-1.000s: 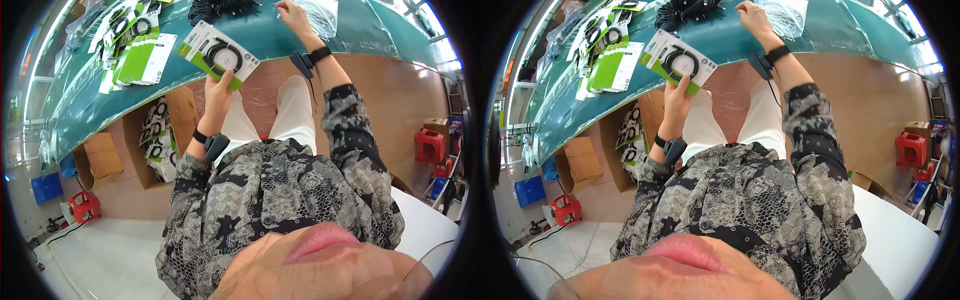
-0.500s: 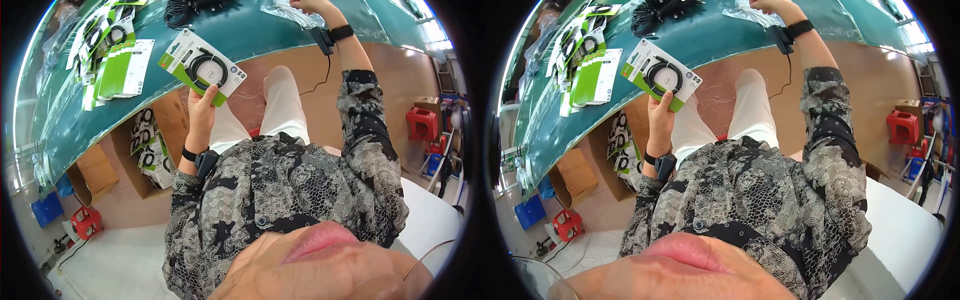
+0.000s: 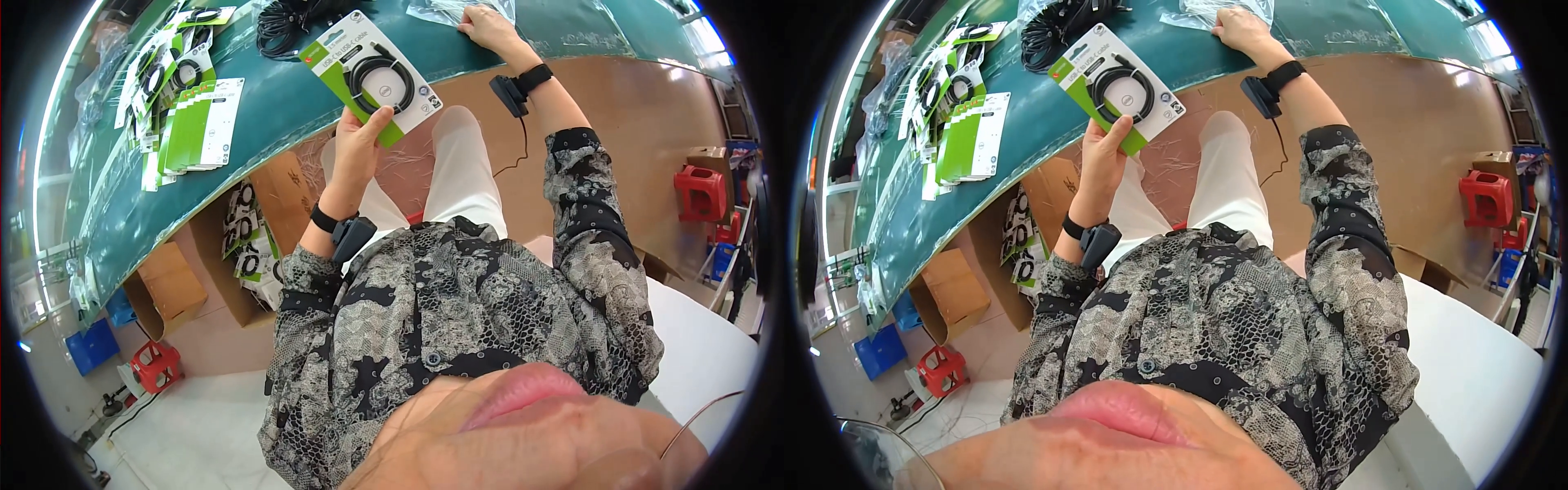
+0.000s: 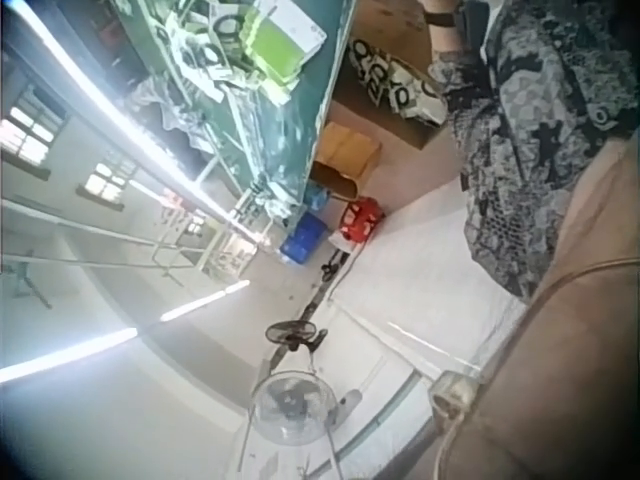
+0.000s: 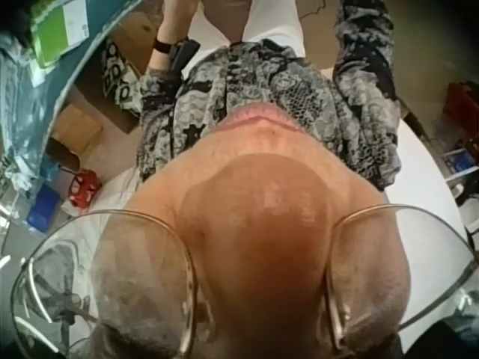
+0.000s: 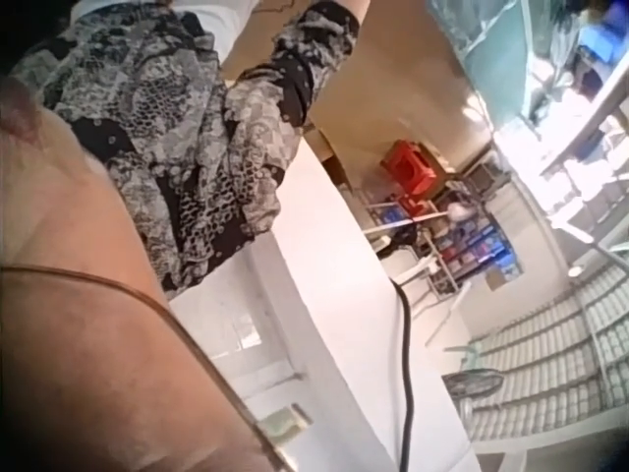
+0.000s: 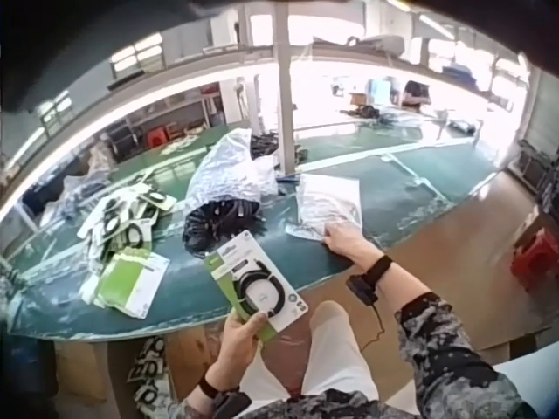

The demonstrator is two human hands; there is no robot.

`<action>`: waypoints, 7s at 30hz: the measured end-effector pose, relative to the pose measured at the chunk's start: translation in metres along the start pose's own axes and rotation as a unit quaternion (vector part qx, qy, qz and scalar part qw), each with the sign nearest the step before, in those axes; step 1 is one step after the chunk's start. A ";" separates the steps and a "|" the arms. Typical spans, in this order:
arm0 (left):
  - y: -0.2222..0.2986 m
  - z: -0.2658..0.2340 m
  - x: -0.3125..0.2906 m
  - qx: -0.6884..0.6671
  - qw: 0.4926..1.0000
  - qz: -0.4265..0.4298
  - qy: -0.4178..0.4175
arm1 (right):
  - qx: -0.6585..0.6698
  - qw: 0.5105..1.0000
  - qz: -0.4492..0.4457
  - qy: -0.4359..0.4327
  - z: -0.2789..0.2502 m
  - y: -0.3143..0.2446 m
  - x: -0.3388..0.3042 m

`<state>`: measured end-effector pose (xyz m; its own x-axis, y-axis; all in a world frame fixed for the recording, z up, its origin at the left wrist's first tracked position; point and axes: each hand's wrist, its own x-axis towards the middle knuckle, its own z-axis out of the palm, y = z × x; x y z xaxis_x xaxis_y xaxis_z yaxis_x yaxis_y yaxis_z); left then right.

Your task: The person packages a cable by hand, threading a plastic tie through the cardboard backing and around the cable, then pulling the tie tight and setting the item aside.

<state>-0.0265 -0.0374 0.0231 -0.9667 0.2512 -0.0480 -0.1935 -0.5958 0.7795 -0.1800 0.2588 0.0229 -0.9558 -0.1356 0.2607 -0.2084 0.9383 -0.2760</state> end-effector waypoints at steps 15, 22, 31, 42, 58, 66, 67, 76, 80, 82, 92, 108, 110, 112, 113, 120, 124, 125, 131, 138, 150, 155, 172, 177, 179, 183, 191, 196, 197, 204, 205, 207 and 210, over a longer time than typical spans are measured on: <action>-0.008 0.001 0.022 -0.008 1.000 -0.012 -0.001 | -0.004 0.986 -0.134 0.095 -0.012 0.007 -0.026; -0.005 0.007 0.031 -0.125 0.992 -0.034 -0.004 | 0.172 0.982 -0.066 0.029 -0.040 -0.032 -0.052; 0.021 0.031 0.030 -0.525 0.816 -0.190 -0.147 | 0.373 0.917 -0.100 0.098 -0.069 -0.133 -0.121; 0.029 0.051 0.015 -0.665 0.692 -0.236 -0.151 | 0.345 0.920 -0.123 0.136 -0.074 -0.150 -0.117; 0.027 0.051 0.010 -0.666 0.688 -0.248 -0.149 | 0.345 0.911 -0.151 0.170 -0.067 -0.146 -0.115; 0.022 0.043 0.013 -0.534 0.808 -0.191 -0.162 | 0.353 0.905 -0.160 0.176 -0.074 -0.162 -0.116; 0.024 0.041 0.014 -0.526 0.810 -0.198 -0.166 | 0.352 0.905 -0.165 0.173 -0.074 -0.161 -0.116; 0.022 0.039 0.014 -0.508 0.812 -0.208 -0.199 | 0.412 0.893 -0.146 0.103 -0.054 -0.147 -0.116; 0.022 0.041 0.008 -0.434 0.868 -0.179 -0.163 | 0.412 0.900 -0.111 0.086 -0.054 -0.147 -0.116; 0.025 0.044 0.006 -0.405 0.888 -0.164 -0.142 | 0.416 0.903 -0.072 0.074 -0.056 -0.150 -0.119; 0.019 0.036 0.008 -0.332 0.915 -0.154 -0.168 | 0.393 0.908 -0.055 0.131 -0.051 -0.156 -0.123; 0.024 0.038 0.002 -0.130 0.990 -0.012 -0.043 | 0.465 0.864 0.030 0.192 -0.039 -0.157 -0.138; 0.023 0.037 0.002 -0.124 0.991 0.001 -0.038 | 0.433 0.857 0.006 0.281 -0.050 -0.154 -0.135; 0.020 0.038 -0.001 -0.075 0.996 0.035 -0.040 | 0.342 0.887 -0.075 0.303 -0.058 -0.150 -0.133; 0.018 0.039 -0.002 -0.051 0.997 0.052 -0.041 | 0.247 0.901 -0.154 0.320 -0.061 -0.149 -0.131; 0.007 0.043 -0.002 -0.068 0.989 0.104 -0.077 | 0.111 0.901 -0.313 0.280 -0.065 -0.164 -0.126; 0.008 0.049 -0.006 -0.071 0.985 0.136 -0.077 | 0.142 0.874 -0.345 0.311 -0.051 -0.158 -0.123; 0.008 0.050 -0.006 -0.067 0.984 0.148 -0.075 | 0.162 0.863 -0.346 0.330 -0.049 -0.157 -0.122; 0.011 0.050 -0.008 0.002 0.987 0.141 -0.078 | 0.134 0.872 -0.330 0.337 -0.051 -0.155 -0.121; 0.014 0.059 -0.012 -0.076 0.988 0.110 -0.072 | 0.178 0.895 -0.295 0.282 -0.053 -0.153 -0.126; 0.024 0.064 -0.024 0.442 0.770 0.451 -0.095 | 0.319 0.839 -0.301 0.323 -0.040 -0.136 -0.139; 0.027 0.062 -0.020 0.428 0.737 0.511 -0.108 | 0.308 0.849 -0.311 0.296 -0.044 -0.128 -0.151; 0.023 0.053 -0.035 0.259 0.952 0.146 0.075 | 0.590 0.745 -0.160 0.265 -0.059 -0.180 -0.158; 0.030 0.060 -0.019 0.340 0.778 0.525 -0.053 | 0.481 0.849 -0.081 0.203 -0.067 -0.185 -0.162; 0.025 0.059 -0.020 0.336 0.797 0.498 -0.056 | 0.357 0.905 -0.093 0.211 -0.066 -0.182 -0.163; 0.021 0.065 -0.022 0.330 0.809 0.482 -0.067 | 0.501 0.862 0.011 0.080 -0.047 -0.176 -0.163; 0.023 0.067 -0.027 0.352 0.734 0.576 -0.071 | 0.767 0.622 -0.157 -0.011 -0.057 -0.172 -0.201; 0.022 0.066 -0.026 0.320 0.749 0.575 -0.072 | 0.916 0.381 -0.074 -0.099 -0.046 -0.147 -0.207; 0.022 0.066 -0.026 0.314 0.751 0.576 -0.076 | 0.936 0.328 -0.056 -0.116 -0.040 -0.141 -0.208; 0.020 0.060 -0.027 0.303 0.760 0.567 -0.091 | 0.931 0.353 0.081 -0.039 -0.038 -0.131 -0.228; 0.020 0.060 -0.028 0.304 0.762 0.565 -0.094 | 0.924 0.368 0.105 -0.019 -0.039 -0.131 -0.231; 0.022 0.060 -0.029 0.303 0.765 0.559 -0.100 | 0.905 0.397 0.151 0.024 -0.042 -0.131 -0.237; 0.024 0.062 -0.030 0.302 0.772 0.547 -0.114 | 0.869 0.435 0.218 0.089 -0.045 -0.131 -0.244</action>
<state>0.0079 -0.0122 0.0820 -0.4283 0.0183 0.9034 0.8984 -0.0982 0.4280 0.0903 0.1830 0.0371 -0.9841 0.1058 -0.1424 -0.0043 -0.8167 -0.5771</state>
